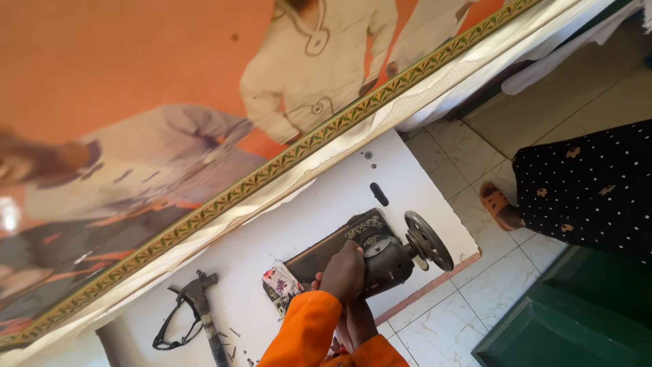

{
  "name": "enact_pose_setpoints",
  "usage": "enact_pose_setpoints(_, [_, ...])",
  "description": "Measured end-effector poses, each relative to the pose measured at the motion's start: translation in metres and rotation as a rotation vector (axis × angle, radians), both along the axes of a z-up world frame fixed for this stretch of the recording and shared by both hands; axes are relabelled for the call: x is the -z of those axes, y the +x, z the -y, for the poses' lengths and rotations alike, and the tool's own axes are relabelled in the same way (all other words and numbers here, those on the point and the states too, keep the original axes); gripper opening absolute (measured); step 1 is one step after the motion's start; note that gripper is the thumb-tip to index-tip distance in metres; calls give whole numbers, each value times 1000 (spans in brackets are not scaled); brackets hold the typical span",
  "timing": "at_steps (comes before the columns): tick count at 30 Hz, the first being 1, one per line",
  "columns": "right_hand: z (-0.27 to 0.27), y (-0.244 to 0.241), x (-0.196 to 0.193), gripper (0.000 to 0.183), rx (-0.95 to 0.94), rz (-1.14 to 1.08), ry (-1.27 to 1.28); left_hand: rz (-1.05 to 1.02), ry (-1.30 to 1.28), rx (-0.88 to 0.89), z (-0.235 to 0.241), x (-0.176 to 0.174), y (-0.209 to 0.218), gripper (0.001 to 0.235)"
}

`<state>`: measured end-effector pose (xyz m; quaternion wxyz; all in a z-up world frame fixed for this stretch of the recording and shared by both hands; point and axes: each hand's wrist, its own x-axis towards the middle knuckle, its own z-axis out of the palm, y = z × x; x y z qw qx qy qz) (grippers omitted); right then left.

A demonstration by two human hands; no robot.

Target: Repairing a sewing machine table by using a hammer to pry and adjust the cutout area for the machine head.

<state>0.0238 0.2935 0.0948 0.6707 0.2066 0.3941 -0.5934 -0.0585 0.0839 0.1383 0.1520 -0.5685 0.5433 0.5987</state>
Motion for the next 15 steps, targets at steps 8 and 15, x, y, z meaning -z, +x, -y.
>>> enact_pose_setpoints(8, [110, -81, 14, 37, 80, 45, 129, 33, -15, 1, 11, 21, 1, 29])
enact_pose_setpoints(15, [93, -82, 56, 34, -368, -487, 174, 2, -30, 27, 15, 30, 2, 30])
